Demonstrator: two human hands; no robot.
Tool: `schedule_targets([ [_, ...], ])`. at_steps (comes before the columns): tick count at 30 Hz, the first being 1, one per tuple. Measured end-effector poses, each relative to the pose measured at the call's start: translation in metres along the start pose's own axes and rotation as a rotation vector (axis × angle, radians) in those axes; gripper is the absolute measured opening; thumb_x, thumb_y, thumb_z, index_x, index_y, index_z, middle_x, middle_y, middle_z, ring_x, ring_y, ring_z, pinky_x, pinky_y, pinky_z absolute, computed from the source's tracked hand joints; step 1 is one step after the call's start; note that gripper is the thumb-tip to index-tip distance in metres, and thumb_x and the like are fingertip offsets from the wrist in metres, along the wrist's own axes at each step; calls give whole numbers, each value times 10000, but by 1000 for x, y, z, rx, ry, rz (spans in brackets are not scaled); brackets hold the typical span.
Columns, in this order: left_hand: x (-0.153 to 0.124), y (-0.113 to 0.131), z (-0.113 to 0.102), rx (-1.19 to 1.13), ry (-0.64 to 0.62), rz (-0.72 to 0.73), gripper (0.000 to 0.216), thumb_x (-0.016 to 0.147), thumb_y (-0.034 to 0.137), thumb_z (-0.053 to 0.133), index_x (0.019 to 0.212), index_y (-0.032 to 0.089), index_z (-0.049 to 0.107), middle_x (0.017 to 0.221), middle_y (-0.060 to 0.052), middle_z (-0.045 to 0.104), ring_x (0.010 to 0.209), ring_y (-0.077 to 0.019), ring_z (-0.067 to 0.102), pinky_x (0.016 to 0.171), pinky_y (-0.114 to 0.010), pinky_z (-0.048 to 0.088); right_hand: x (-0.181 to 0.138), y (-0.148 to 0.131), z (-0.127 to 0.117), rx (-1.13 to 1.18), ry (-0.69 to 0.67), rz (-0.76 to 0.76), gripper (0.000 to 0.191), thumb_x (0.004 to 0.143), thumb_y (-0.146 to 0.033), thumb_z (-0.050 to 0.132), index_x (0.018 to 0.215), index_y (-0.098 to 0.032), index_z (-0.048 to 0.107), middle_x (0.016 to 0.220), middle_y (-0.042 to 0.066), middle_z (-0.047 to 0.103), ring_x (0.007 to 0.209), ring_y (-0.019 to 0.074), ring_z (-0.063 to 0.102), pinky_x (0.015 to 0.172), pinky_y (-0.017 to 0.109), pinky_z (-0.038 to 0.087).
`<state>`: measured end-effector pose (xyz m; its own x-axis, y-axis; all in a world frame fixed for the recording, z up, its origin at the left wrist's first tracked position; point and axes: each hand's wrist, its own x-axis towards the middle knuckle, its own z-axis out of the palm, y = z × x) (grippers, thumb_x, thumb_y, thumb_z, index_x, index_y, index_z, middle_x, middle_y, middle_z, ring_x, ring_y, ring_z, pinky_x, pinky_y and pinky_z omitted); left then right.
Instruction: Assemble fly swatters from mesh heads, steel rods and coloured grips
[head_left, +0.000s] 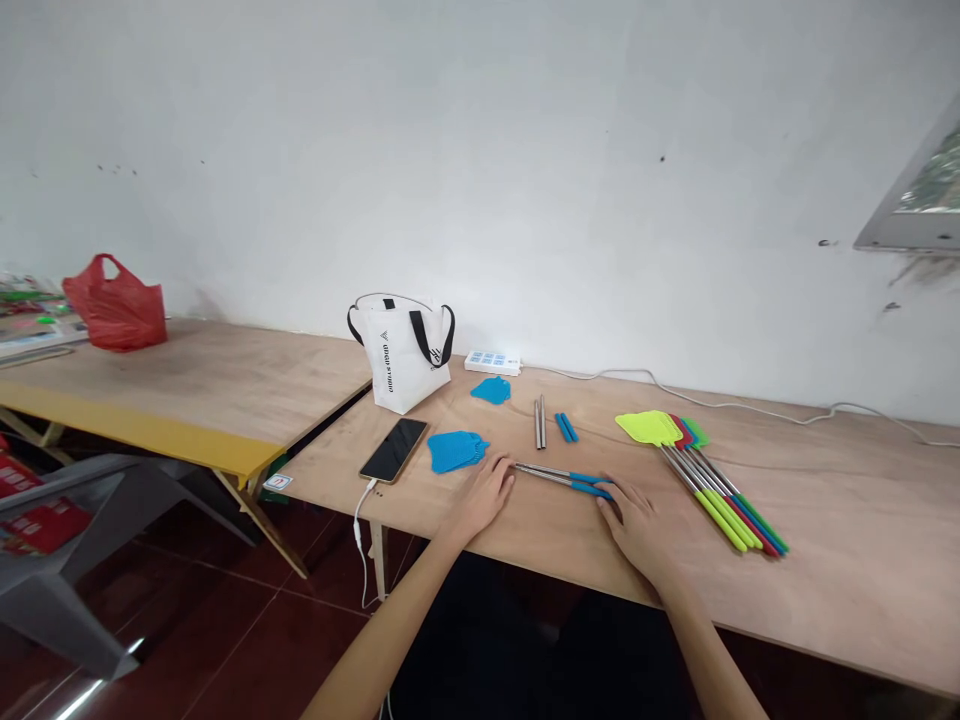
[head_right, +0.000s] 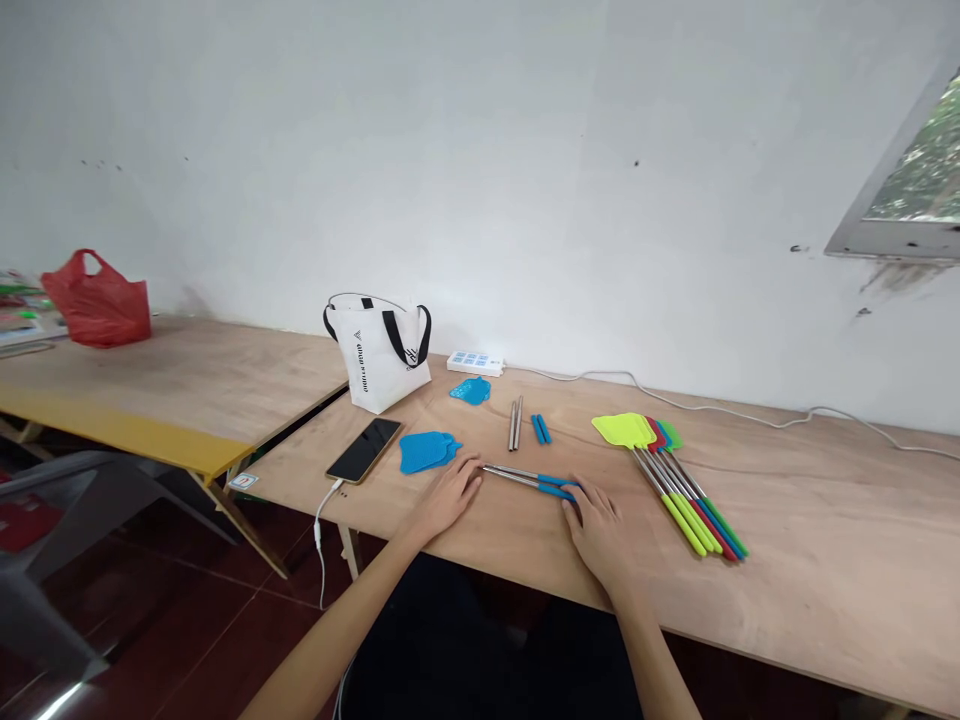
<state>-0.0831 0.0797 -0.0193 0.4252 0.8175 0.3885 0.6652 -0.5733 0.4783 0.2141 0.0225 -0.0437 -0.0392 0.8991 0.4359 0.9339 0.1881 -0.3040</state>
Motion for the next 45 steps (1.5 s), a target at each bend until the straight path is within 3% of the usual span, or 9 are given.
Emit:
schedule_targets([
  [6, -1, 5, -5, -32, -15, -1, 160, 1029, 368, 477, 1100, 233, 527, 1304, -91, 573, 1246, -272, 542, 1048, -454, 463, -1, -1, -1, -39, -6, 0, 390, 1013, -403, 343, 1243, -266, 627, 1409, 72, 599, 1292, 267, 549, 1046, 483, 443],
  [12, -2, 7, -7, -34, -19, 6, 133, 1014, 359, 505, 1015, 226, 497, 1189, -86, 598, 1180, -268, 562, 1005, -442, 469, -1, -4, -3, -5, 39, -20, 319, 1014, -408, 351, 1123, -264, 614, 1279, 72, 656, 1204, 260, 593, 1007, 460, 453],
  [20, -2, 7, -8, -30, -30, -10, 145, 1016, 369, 496, 1003, 225, 483, 1203, -91, 599, 1150, -265, 570, 980, -436, 476, -2, -5, -5, 39, 36, -12, 343, 1004, -532, 376, 1044, -245, 560, 1103, 86, 691, 1100, 277, 630, 980, 455, 454],
  [24, -2, 6, -7, -33, -35, -6, 206, 1019, 392, 482, 1122, 214, 486, 1269, -117, 592, 1181, -276, 581, 1016, -460, 477, -3, -3, -1, 33, 53, 25, 461, 995, -577, 350, 1215, -216, 533, 1237, 130, 662, 1202, 296, 593, 1044, 481, 421],
  [29, -2, 2, -3, -13, 2, 23, 397, 1019, 411, 483, 1364, 225, 415, 1488, -142, 476, 1416, -291, 433, 1154, -505, 389, -4, -3, 5, -52, 31, 116, 681, 967, -642, 325, 1485, -202, 368, 1476, 158, 527, 1410, 331, 426, 1151, 593, 282],
  [35, -2, 0, -1, 20, -8, 18, 400, 1018, 412, 491, 1364, 215, 446, 1493, -133, 491, 1430, -279, 425, 1182, -482, 373, -4, -2, 9, -86, -60, 149, 686, 970, -626, 302, 1492, -189, 387, 1535, 135, 481, 1451, 323, 383, 1182, 605, 244],
  [45, -1, 0, -2, 65, -26, 36, 326, 1027, 404, 478, 1289, 216, 520, 1460, -132, 520, 1397, -294, 459, 1170, -505, 380, -4, 1, 12, -123, -41, 129, 619, 983, -587, 312, 1456, -218, 464, 1522, 127, 496, 1453, 308, 383, 1178, 609, 261],
])
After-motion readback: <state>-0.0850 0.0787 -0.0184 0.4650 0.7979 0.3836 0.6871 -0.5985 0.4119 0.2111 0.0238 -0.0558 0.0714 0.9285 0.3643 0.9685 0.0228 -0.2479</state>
